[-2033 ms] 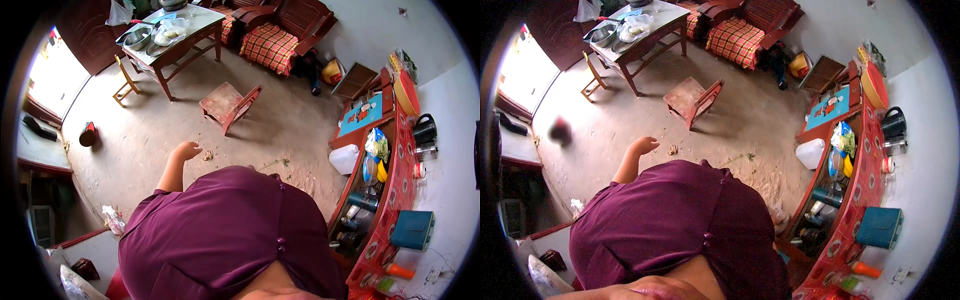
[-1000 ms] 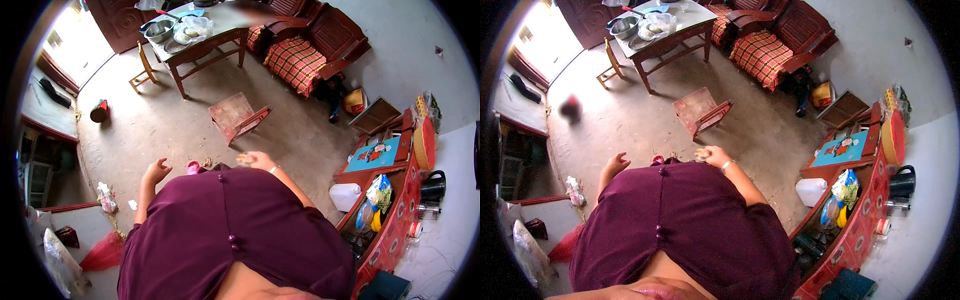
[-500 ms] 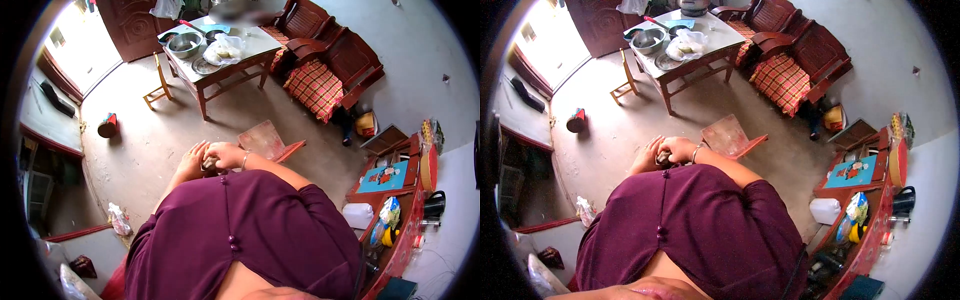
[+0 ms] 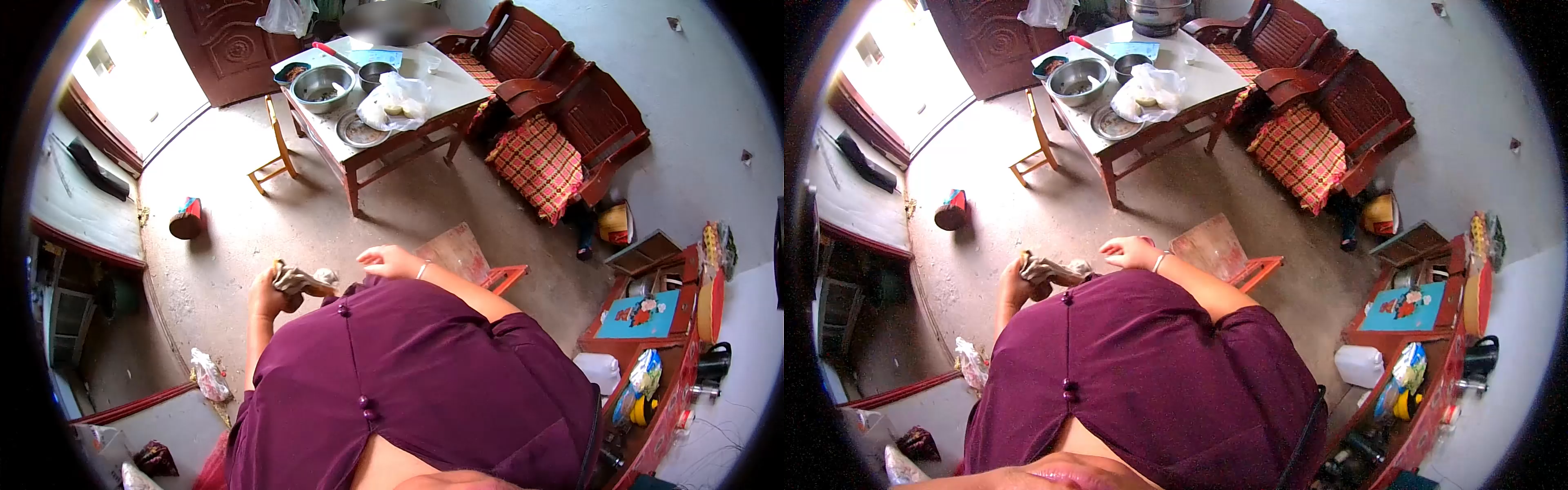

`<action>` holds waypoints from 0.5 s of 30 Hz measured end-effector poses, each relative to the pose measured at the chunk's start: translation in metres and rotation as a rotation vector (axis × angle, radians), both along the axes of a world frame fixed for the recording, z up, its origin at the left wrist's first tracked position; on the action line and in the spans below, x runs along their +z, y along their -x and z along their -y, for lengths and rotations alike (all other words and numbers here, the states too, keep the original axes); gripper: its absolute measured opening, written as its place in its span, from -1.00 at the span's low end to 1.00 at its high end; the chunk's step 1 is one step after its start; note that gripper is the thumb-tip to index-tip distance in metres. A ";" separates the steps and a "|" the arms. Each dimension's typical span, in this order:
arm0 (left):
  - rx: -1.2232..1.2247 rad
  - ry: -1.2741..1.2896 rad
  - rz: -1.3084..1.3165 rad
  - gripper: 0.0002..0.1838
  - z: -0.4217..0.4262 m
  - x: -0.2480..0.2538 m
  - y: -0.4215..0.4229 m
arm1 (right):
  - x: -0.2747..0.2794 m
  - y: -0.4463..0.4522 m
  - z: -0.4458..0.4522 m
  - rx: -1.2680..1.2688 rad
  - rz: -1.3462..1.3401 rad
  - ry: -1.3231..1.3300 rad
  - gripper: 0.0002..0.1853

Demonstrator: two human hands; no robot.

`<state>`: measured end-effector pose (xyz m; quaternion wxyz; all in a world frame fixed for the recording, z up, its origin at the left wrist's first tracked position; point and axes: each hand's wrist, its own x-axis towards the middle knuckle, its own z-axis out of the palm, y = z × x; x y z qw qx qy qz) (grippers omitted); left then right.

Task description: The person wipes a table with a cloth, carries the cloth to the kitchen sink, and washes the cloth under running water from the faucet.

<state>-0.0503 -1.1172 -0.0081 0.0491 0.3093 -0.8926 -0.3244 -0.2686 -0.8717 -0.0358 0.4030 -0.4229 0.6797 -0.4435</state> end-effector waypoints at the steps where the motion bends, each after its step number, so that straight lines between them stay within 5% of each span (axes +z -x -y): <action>1: 0.025 0.040 0.025 -0.64 0.012 -0.007 -0.001 | -0.020 0.015 -0.002 -0.041 0.042 -0.040 -0.63; 6: 0.312 0.017 0.030 -0.52 0.069 -0.030 -0.005 | -0.074 0.102 -0.001 -0.286 0.333 -0.144 -0.64; 10: 0.381 -0.006 0.138 -0.50 0.117 -0.046 0.002 | -0.097 0.173 0.019 -0.487 0.174 -0.142 -0.49; 15: 0.553 -0.167 0.128 -0.52 0.127 -0.008 0.082 | -0.076 0.274 0.063 -0.572 -0.139 -0.123 -0.17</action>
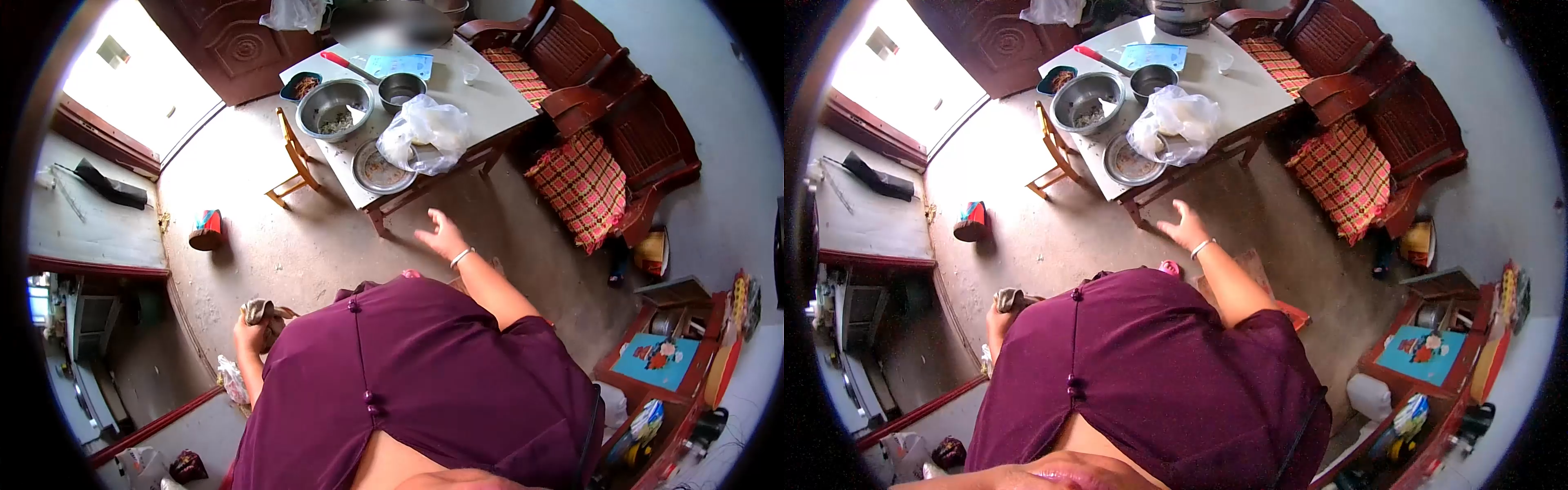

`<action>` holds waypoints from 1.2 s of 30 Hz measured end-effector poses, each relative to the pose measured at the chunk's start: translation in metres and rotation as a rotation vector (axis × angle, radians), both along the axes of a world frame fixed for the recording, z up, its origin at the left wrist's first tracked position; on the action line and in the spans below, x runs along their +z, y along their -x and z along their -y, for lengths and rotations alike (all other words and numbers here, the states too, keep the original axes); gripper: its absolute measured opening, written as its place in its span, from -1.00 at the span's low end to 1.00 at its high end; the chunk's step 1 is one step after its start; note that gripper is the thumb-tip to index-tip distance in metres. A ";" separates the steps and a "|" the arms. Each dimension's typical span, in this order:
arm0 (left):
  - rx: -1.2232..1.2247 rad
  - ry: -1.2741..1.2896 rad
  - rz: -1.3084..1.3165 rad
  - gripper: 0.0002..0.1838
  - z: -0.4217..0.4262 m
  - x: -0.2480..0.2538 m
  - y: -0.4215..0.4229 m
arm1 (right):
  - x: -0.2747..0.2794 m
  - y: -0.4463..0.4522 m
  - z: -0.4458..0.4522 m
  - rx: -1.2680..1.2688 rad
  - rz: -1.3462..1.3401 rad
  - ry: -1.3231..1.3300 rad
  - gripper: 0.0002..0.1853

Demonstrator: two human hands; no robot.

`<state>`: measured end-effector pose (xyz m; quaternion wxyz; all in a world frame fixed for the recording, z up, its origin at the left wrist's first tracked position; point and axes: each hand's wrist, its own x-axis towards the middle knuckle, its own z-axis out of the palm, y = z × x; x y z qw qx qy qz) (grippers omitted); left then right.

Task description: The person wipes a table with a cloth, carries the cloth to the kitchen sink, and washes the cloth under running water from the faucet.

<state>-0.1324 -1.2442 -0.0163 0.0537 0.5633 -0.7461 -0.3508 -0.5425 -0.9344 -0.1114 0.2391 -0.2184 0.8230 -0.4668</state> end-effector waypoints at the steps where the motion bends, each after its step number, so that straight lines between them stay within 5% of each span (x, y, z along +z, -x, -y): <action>1: 0.008 0.021 0.012 -0.54 0.010 -0.011 0.005 | 0.005 0.020 0.014 0.004 -0.116 -0.023 -0.12; 6: 0.088 -0.122 -0.202 -0.60 0.050 -0.064 0.007 | 0.045 0.092 0.079 -0.068 -0.367 -0.149 0.04; 9: 0.106 -0.101 -0.094 -0.60 0.038 -0.021 0.044 | 0.055 0.122 0.115 -0.124 -0.406 -0.260 0.19; 16: 0.071 -0.192 -0.061 -0.59 0.093 -0.046 0.111 | 0.073 0.163 0.168 -0.191 -0.438 -0.581 0.25; 22: -0.020 -0.235 -0.083 -0.51 0.159 -0.077 0.183 | 0.055 0.200 0.181 -0.173 -0.311 -0.724 -0.25; 25: -0.092 -0.197 -0.024 -0.50 0.178 -0.054 0.218 | 0.028 0.214 0.170 -0.148 -0.267 -0.358 -0.65; 32: -0.089 -0.115 0.035 -0.51 0.205 -0.039 0.256 | 0.018 0.263 0.124 -0.390 -0.049 0.090 -0.64; 36: 0.021 -0.093 -0.046 -0.52 0.195 -0.029 0.269 | 0.107 0.304 0.100 -0.459 0.248 0.472 -0.72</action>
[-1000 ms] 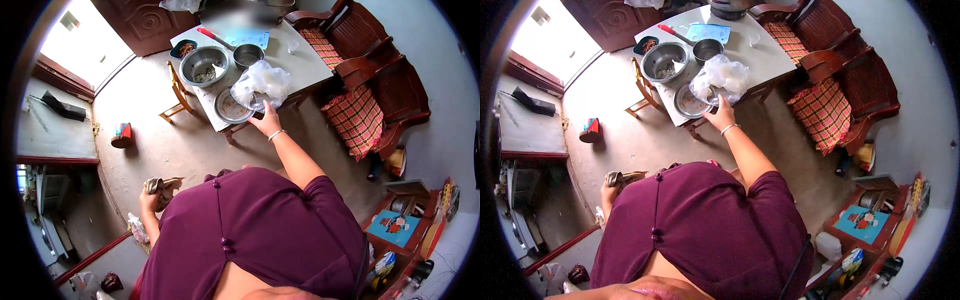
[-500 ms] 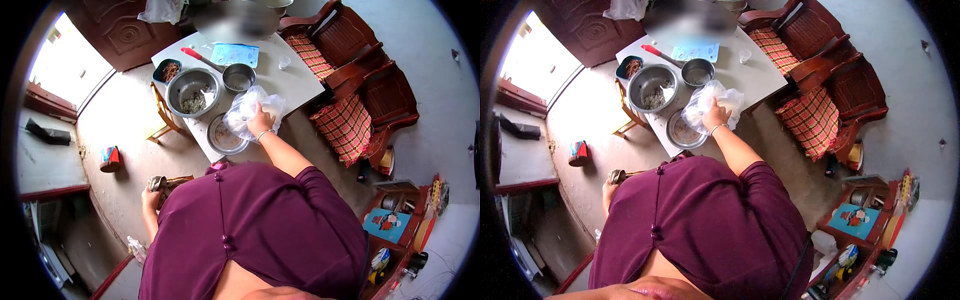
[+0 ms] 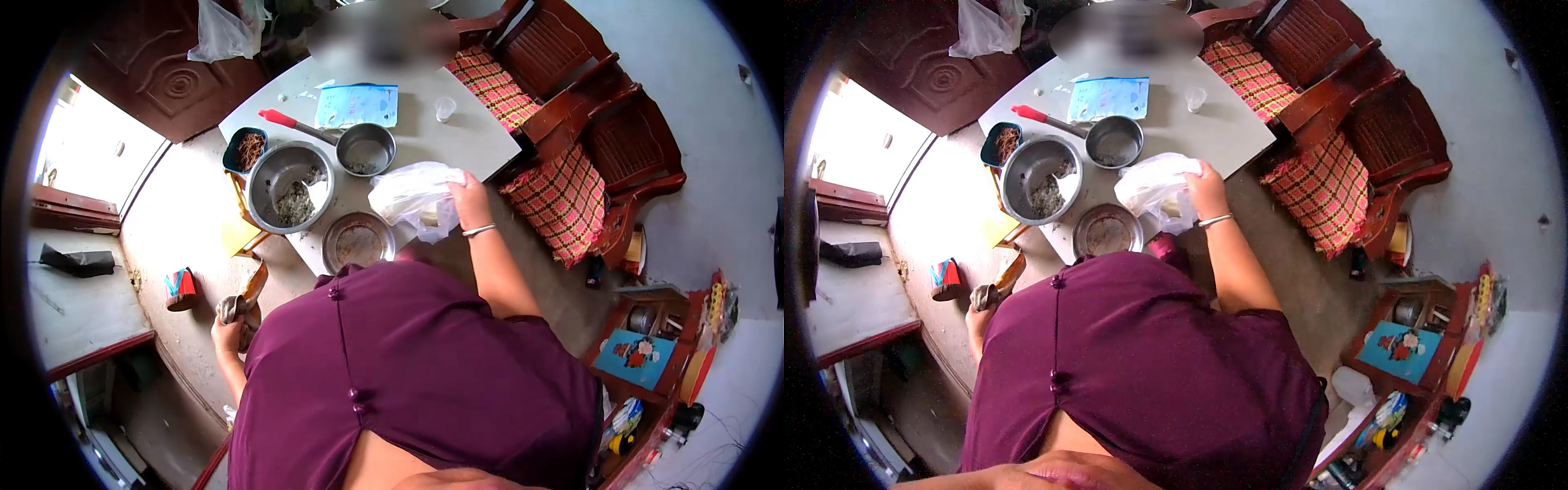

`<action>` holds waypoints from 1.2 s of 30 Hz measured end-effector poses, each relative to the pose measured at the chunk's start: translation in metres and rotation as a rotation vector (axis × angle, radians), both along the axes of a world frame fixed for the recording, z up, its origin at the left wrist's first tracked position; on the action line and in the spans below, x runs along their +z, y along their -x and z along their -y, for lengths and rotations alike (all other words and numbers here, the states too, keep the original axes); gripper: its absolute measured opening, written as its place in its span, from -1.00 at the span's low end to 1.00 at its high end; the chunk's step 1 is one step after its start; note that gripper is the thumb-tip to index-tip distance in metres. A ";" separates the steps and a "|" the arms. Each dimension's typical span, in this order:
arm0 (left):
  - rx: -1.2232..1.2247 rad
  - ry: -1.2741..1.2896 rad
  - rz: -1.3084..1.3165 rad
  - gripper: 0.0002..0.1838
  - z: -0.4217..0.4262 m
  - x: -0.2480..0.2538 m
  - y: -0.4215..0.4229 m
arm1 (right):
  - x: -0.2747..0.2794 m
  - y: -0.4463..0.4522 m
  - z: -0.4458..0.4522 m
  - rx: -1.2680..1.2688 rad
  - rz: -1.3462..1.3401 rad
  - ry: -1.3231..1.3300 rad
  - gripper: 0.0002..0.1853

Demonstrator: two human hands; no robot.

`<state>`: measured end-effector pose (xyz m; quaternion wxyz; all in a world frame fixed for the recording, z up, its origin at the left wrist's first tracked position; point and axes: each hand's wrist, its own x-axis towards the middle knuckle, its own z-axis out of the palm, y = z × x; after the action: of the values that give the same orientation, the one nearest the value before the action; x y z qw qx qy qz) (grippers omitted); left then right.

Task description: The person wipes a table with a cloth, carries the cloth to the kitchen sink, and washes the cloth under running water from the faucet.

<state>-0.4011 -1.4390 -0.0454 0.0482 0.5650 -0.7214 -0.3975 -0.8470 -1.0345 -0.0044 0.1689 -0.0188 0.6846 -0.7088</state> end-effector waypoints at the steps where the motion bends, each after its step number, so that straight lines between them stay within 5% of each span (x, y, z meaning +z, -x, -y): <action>1: -0.005 0.048 0.045 -0.54 -0.011 0.015 0.009 | 0.020 0.013 -0.007 0.031 -0.005 -0.019 -0.73; 10: 0.165 0.037 0.067 -0.62 -0.104 0.051 0.018 | 0.073 0.154 -0.064 0.070 -0.100 0.155 -0.77; 17: 0.274 -0.013 0.212 -0.64 -0.183 0.071 0.036 | 0.023 0.216 -0.071 0.150 -0.509 -0.526 -0.72; 20: 0.348 -0.045 0.236 -0.61 -0.214 0.082 0.038 | -0.020 0.247 -0.086 0.096 -0.437 -0.294 -0.69; 24: 0.379 0.005 0.152 -0.63 -0.227 0.043 0.002 | -0.029 0.276 -0.093 0.136 -0.433 -0.513 -0.60; 27: 0.493 -0.084 0.032 -0.64 -0.237 0.037 -0.011 | -0.030 0.283 -0.100 0.384 -0.622 -1.049 -0.57; 30: 0.436 0.018 0.223 -0.64 -0.243 0.044 -0.010 | -0.041 0.278 -0.102 0.384 -0.577 -1.002 -0.55; 34: 0.576 -0.093 -0.060 -0.64 -0.248 0.036 -0.026 | -0.047 0.269 -0.099 0.415 -0.513 -1.009 -0.51; 36: 0.486 -0.012 0.213 -0.65 -0.252 0.049 -0.017 | -0.048 0.268 -0.094 0.428 -0.535 -1.007 -0.48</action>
<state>-0.3838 -1.1867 0.0040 0.0628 0.7606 -0.5631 -0.3170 -1.1145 -0.9408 -0.0527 0.1180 -0.2512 0.9355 -0.2187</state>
